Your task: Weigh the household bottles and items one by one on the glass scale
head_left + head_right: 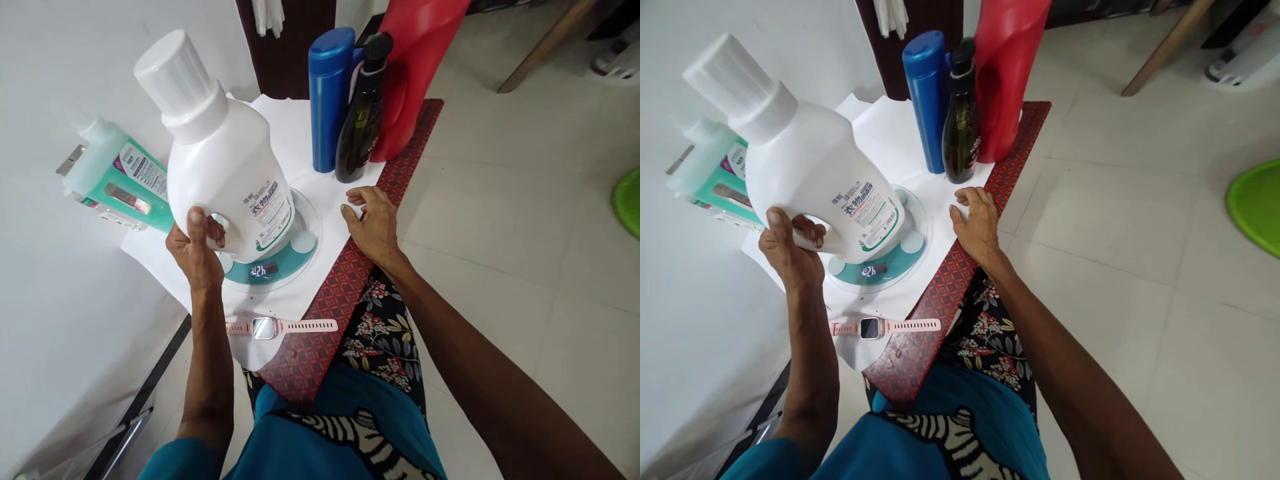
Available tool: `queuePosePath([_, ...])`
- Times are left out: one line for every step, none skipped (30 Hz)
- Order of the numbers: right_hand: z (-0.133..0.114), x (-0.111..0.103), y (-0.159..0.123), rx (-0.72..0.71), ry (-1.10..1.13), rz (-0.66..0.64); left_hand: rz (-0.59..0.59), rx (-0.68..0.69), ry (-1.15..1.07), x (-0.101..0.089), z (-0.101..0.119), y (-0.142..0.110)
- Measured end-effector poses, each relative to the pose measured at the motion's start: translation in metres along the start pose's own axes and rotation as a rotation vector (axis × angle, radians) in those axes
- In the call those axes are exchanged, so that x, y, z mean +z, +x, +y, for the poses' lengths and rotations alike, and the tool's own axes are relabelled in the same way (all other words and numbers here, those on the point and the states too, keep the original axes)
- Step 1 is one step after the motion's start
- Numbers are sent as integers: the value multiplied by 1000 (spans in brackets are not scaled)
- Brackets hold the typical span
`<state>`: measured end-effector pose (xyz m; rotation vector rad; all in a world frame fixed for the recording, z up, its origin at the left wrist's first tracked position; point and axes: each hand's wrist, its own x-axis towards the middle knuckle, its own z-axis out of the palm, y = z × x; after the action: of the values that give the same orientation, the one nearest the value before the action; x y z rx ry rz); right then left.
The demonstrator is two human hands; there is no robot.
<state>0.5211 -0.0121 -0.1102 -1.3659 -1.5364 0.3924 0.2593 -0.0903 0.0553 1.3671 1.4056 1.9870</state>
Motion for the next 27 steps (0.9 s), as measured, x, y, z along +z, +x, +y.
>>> queuePosePath([-1, -1, 0, 0, -1, -1, 16, -8, -19, 1, -1, 1])
queuePosePath([-2, -2, 0, 3, -3, -5, 33, -17, -32, 2, -1, 2])
queuePosePath([-3, -3, 0, 8, -4, -11, 48, -26, -36, 3, -2, 2])
queuePosePath([-4, -5, 0, 14, -5, -19, 61, -35, -34, 4, -3, 2])
queuePosePath([-6, -6, 0, 19, -6, -27, 73, -47, -25, 4, -3, 1])
queuePosePath([-7, -8, 0, 23, -6, -34, 82, -61, -15, 5, -4, 0])
queuePosePath([-8, -9, 0, 26, -6, -38, 92, -75, -9, 5, -4, -2])
queuePosePath([-9, -10, 0, 29, -9, -40, 99, -89, -11, 6, -5, -4])
queuePosePath([-11, -11, 0, 32, -16, -40, 106, -106, -20, 6, -5, -6])
queuePosePath([-12, -11, 0, 36, -26, -40, 113, -121, -33, 6, -6, -7])
queuePosePath([-13, -12, 1, 41, -38, -40, 122, -134, -46, 5, -6, -7])
queuePosePath([-14, -12, 1, 47, -51, -41, 133, -148, -56, 4, -6, -6])
queuePosePath([-15, -13, 2, 53, -62, -41, 150, -159, -61, 2, -5, -3])
queuePosePath([-16, -13, 2, 57, -71, -41, 174, -163, -67, -1, -3, 1])
queuePosePath([-17, -14, 3, 59, -76, -40, 209, -157, -77, -5, 0, 6])
queuePosePath([-17, -14, 3, 61, -78, -38, 248, -137, -93, -10, 4, 12])
queuePosePath([-17, -14, 3, 61, -78, -36, 291, -100, -109, -16, 8, 18])
queuePosePath([-17, -14, 4, 60, -77, -37, 334, -49, -116, -23, 12, 26])
queuePosePath([-17, -14, 4, 59, -76, -38, 379, 13, -110, -30, 17, 33])
queuePosePath([-16, -14, 4, 59, -76, -39, 411, 72, -84, -38, 22, 41])
queuePosePath([-15, -14, 4, 58, -75, -41, 440, 128, -42, -45, 26, 49])
queuePosePath([-15, -13, 4, 55, -74, -41, 474, 184, 5, -53, 29, 57])
queuePosePath([-14, -13, 3, 51, -75, -39, 512, 237, 47, -61, 32, 65])
queuePosePath([-13, -13, 3, 45, -76, -35, 541, 276, 77, -68, 33, 73])
queuePosePath([-13, -13, 3, 40, -77, -32, 558, 301, 92, -76, 34, 81])
queuePosePath([-12, -13, 3, 36, -77, -31, 559, 311, 99, -83, 34, 87])
queuePosePath([-12, -13, 3, 35, -76, -30, 549, 308, 104, -89, 34, 93])
